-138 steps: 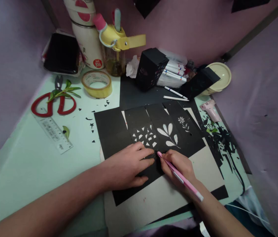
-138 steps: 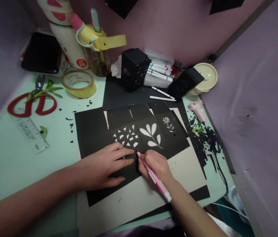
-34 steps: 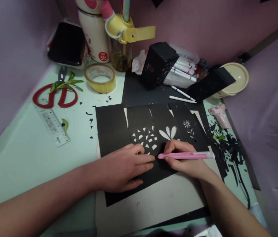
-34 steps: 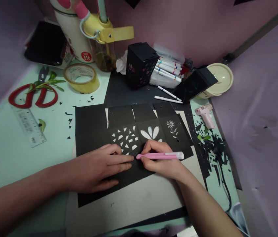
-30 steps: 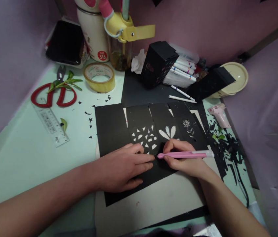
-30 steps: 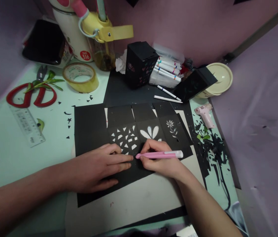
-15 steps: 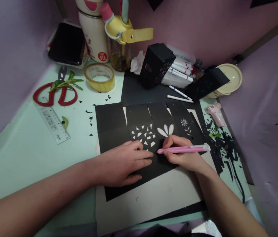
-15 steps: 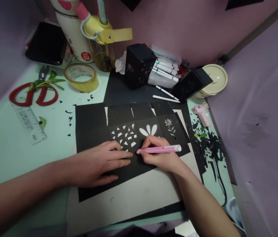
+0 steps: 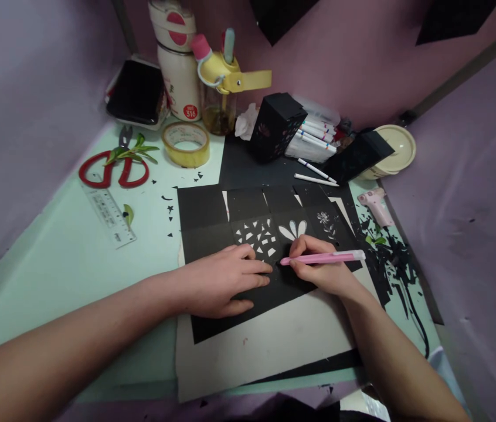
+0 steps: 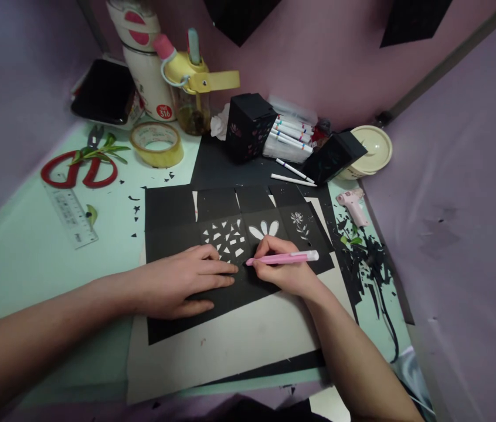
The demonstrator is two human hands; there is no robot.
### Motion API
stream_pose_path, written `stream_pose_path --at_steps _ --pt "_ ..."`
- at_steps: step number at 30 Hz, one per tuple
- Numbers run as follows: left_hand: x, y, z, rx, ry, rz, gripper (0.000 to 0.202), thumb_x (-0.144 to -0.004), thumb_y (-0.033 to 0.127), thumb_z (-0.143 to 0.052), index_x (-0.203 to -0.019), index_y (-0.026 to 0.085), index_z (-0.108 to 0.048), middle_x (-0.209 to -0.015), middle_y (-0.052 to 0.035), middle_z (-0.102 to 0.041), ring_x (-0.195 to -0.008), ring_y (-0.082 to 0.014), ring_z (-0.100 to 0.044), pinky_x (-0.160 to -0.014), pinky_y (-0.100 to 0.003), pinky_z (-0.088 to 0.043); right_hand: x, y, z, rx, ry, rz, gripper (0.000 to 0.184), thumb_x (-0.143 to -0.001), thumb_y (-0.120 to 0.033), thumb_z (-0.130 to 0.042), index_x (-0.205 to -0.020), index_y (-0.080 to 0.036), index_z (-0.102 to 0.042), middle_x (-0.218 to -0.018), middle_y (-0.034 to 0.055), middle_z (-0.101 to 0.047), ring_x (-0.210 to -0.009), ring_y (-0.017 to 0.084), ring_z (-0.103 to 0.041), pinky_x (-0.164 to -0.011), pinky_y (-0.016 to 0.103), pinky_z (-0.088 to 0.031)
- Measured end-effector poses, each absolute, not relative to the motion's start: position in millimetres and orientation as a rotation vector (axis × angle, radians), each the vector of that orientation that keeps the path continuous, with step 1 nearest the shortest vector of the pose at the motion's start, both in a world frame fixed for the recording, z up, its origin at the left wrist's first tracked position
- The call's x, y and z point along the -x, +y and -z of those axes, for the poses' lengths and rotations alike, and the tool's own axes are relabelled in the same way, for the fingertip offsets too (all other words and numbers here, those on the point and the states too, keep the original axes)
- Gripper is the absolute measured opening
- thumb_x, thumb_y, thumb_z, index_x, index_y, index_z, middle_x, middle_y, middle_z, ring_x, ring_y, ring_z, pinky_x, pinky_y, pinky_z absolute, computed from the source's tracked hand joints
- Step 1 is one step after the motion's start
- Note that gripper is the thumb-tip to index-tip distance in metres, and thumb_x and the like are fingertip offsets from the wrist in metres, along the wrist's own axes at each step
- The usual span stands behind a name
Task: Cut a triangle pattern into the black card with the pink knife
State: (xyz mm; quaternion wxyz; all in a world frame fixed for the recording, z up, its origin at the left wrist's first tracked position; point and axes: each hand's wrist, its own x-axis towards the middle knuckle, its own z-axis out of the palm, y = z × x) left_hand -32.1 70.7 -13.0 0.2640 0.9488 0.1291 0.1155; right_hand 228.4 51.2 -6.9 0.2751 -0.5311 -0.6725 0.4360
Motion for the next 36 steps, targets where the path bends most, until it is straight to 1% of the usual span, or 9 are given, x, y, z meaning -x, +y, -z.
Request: stream_pose_path --at_steps 9,15,26,31,36 --pt "31.7 70.5 12.4 -2.583 0.356 -0.31 0.043 -0.087 0.028 -0.064 -0.128 0.015 -0.062 -0.137 -0.0084 -0.058 -0.105 -0.0269 -0.049 -0.091 -0.039 -0.046 -228.0 50.6 5.7 1.427 -1.851 -1.195 0.011 -0.075 -0.02 -0.066 -0.068 -0.02 -0.057 -0.07 0.0006 -0.064 -0.062 0.013 -0.053 -0.054 0.024 -0.038" --pt "31.4 70.4 12.0 -2.577 0.353 -0.302 0.043 -0.087 0.027 -0.063 -0.128 0.014 -0.061 -0.137 -0.0082 -0.058 -0.105 -0.0273 -0.048 -0.091 -0.039 -0.046 -227.5 50.2 5.1 1.428 -1.883 -1.187 0.011 -0.077 -0.021 -0.067 -0.069 -0.02 -0.059 -0.072 0.0007 -0.066 -0.063 0.013 -0.054 -0.055 0.024 -0.04" --pt "32.8 71.5 12.0 -2.56 0.337 -0.302 0.044 -0.088 0.026 -0.061 -0.13 0.014 -0.059 -0.137 -0.0095 -0.057 -0.103 -0.027 -0.047 -0.089 -0.039 -0.046 -226.4 51.0 4.9 1.421 -1.899 -1.204 0.011 -0.077 -0.019 -0.067 -0.07 -0.02 -0.059 -0.071 0.0 -0.065 -0.061 0.012 -0.053 -0.054 0.023 -0.039" --pt "33.2 71.4 11.8 -2.55 0.345 -0.313 0.045 -0.087 0.026 -0.063 -0.13 0.015 -0.058 -0.136 -0.0098 -0.058 -0.104 -0.0269 -0.048 -0.088 -0.039 -0.046 -224.4 51.9 3.7 1.394 -1.885 -1.212 0.013 -0.075 -0.016 -0.066 -0.068 -0.02 -0.056 -0.071 0.0001 -0.066 -0.062 0.012 -0.055 -0.054 0.023 -0.04" --pt "33.3 71.2 11.5 -2.549 0.348 -0.329 0.043 -0.087 0.026 -0.063 -0.129 0.015 -0.059 -0.136 -0.0101 -0.058 -0.103 -0.0266 -0.05 -0.086 -0.039 -0.046 -225.7 52.6 4.1 1.405 -1.852 -1.177 0.015 -0.074 -0.014 -0.065 -0.067 -0.02 -0.053 -0.07 -0.0005 -0.063 -0.061 0.012 -0.053 -0.054 0.023 -0.039"
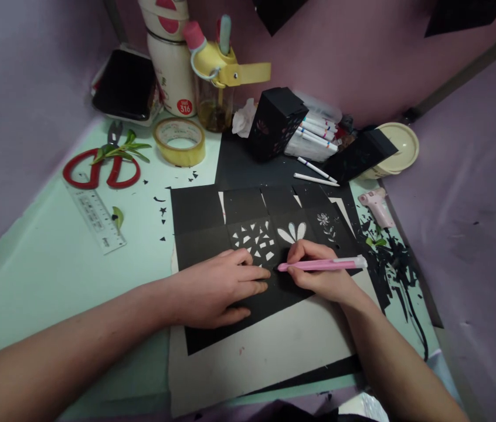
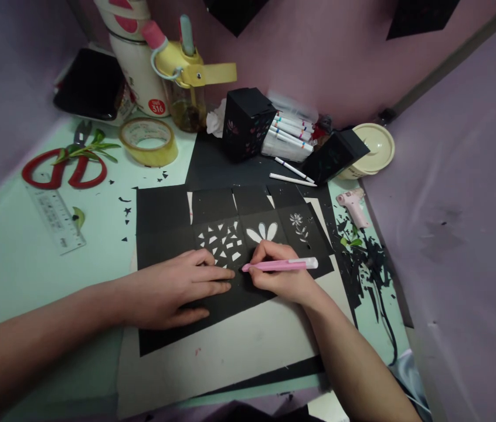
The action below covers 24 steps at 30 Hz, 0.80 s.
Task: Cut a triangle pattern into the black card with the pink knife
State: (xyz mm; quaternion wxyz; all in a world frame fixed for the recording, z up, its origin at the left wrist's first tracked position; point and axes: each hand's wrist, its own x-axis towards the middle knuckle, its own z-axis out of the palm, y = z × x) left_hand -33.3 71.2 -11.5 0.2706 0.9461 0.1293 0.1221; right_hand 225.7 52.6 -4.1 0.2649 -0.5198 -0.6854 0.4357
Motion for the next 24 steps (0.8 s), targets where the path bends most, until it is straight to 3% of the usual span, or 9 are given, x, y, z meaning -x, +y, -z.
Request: stream_pose_path --at_steps 10,24 --pt "33.0 71.2 12.6 -2.554 0.344 -0.304 0.043 -0.088 0.025 -0.062 -0.13 0.016 -0.059 -0.137 -0.0099 -0.057 -0.105 -0.027 -0.049 -0.09 -0.039 -0.045 -227.2 51.1 9.4 1.372 -1.828 -1.157 0.017 -0.074 -0.012 -0.064 -0.067 -0.021 -0.05 -0.07 -0.0016 -0.061 -0.063 0.012 -0.052 -0.055 0.023 -0.039" --pt "32.3 70.6 12.6 -2.575 0.351 -0.304 0.041 -0.089 0.028 -0.061 -0.129 0.016 -0.061 -0.138 -0.0082 -0.057 -0.106 -0.0262 -0.048 -0.093 -0.038 -0.045 -233.0 48.1 10.7 1.408 -1.849 -1.17 0.01 -0.076 -0.016 -0.066 -0.072 -0.02 -0.057 -0.075 0.0003 -0.065 -0.064 0.013 -0.054 -0.056 0.023 -0.04"
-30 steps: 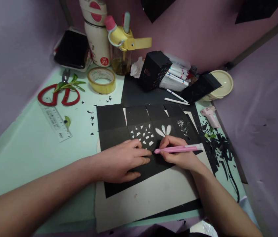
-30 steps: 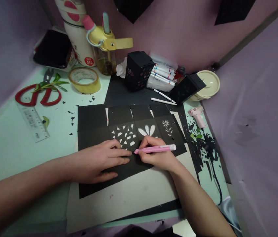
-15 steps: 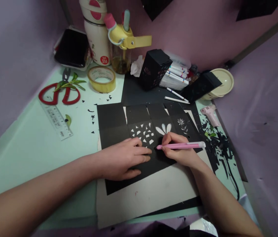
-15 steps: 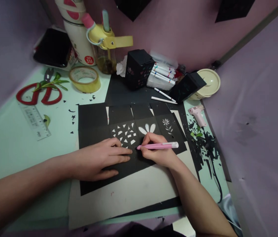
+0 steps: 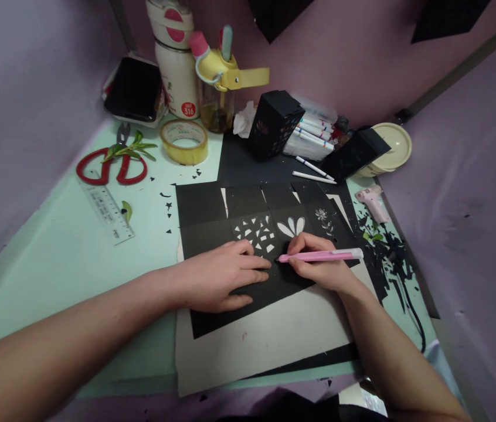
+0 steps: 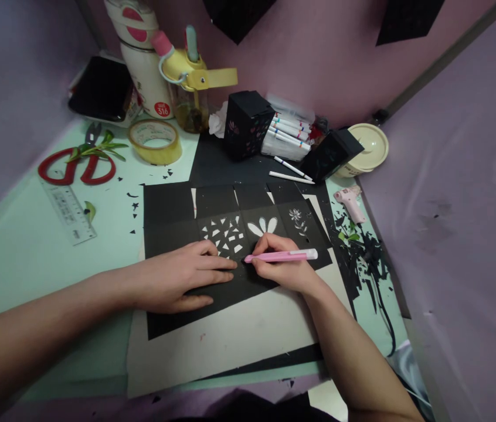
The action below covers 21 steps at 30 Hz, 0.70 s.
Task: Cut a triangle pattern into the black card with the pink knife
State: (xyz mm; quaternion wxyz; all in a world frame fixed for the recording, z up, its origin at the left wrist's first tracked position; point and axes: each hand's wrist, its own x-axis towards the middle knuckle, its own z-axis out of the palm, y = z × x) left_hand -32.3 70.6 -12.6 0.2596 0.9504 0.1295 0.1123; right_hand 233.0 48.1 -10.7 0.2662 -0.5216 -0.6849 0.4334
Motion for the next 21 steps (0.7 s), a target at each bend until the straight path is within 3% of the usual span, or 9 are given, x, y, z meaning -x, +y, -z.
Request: stream_pose_path --at_steps 21 --pt "33.5 72.4 11.0 -2.548 0.336 -0.336 0.044 -0.087 0.026 -0.064 -0.129 0.016 -0.059 -0.135 -0.0104 -0.058 -0.101 -0.0262 -0.05 -0.086 -0.038 -0.045 -231.2 48.8 8.6 1.374 -1.939 -1.176 0.011 -0.077 -0.019 -0.068 -0.071 -0.021 -0.059 -0.074 0.0012 -0.067 -0.065 0.014 -0.059 -0.056 0.024 -0.043"
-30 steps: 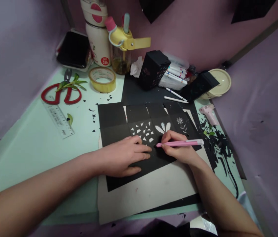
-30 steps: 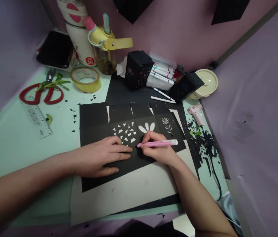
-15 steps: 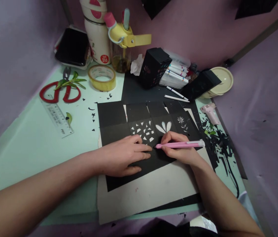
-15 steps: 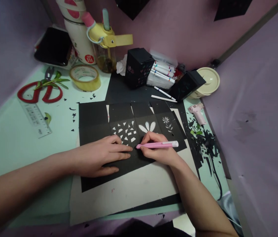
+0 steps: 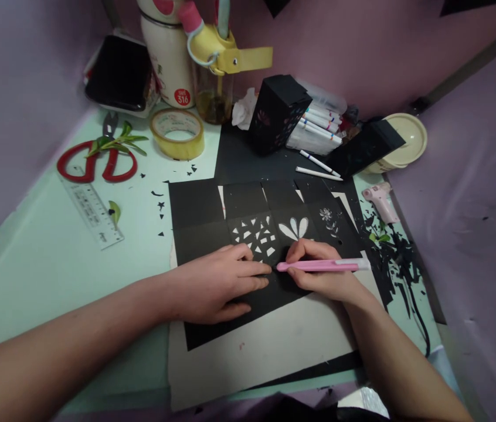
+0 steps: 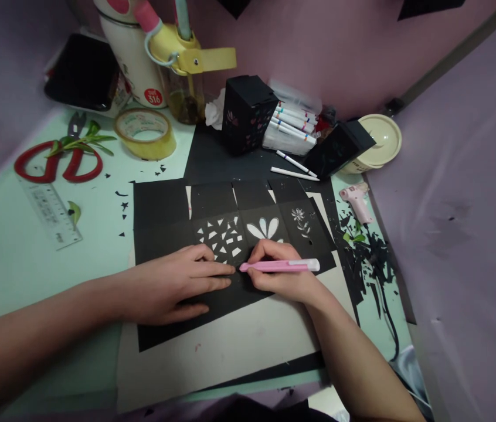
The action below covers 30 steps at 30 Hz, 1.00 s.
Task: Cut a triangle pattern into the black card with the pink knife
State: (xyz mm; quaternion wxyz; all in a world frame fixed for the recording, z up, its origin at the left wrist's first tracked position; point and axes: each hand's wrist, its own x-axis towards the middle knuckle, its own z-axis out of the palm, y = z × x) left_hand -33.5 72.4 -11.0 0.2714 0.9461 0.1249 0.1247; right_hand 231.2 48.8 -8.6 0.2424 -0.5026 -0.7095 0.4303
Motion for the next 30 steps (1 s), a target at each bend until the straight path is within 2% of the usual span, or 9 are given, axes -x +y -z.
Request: stream_pose_path --at_steps 14,19,30 --pt "33.4 72.2 12.7 -2.547 0.329 -0.273 0.044 -0.09 0.027 -0.06 -0.131 0.013 -0.058 -0.14 -0.0091 -0.055 -0.104 -0.0279 -0.047 -0.089 -0.041 -0.046 -230.5 48.4 7.9 1.352 -1.865 -1.147 0.015 -0.074 -0.012 -0.064 -0.069 -0.021 -0.054 -0.073 -0.0009 -0.062 -0.064 0.012 -0.056 -0.058 0.024 -0.041" --pt "32.7 71.9 13.2 -2.555 0.33 -0.306 0.042 -0.09 0.027 -0.059 -0.13 0.014 -0.059 -0.139 -0.0097 -0.056 -0.105 -0.0278 -0.047 -0.09 -0.04 -0.046 -234.1 46.1 9.6 1.326 -1.866 -1.185 0.011 -0.077 -0.014 -0.065 -0.074 -0.021 -0.057 -0.078 0.0005 -0.065 -0.069 0.013 -0.059 -0.061 0.025 -0.044" --pt "32.9 72.3 11.9 -2.549 0.321 -0.334 0.043 -0.088 0.025 -0.061 -0.129 0.014 -0.059 -0.137 -0.0103 -0.057 -0.104 -0.0272 -0.048 -0.088 -0.039 -0.047 -231.0 45.2 9.8 1.327 -1.898 -1.123 0.011 -0.076 -0.019 -0.067 -0.071 -0.02 -0.057 -0.073 0.0011 -0.067 -0.063 0.013 -0.059 -0.057 0.024 -0.044"
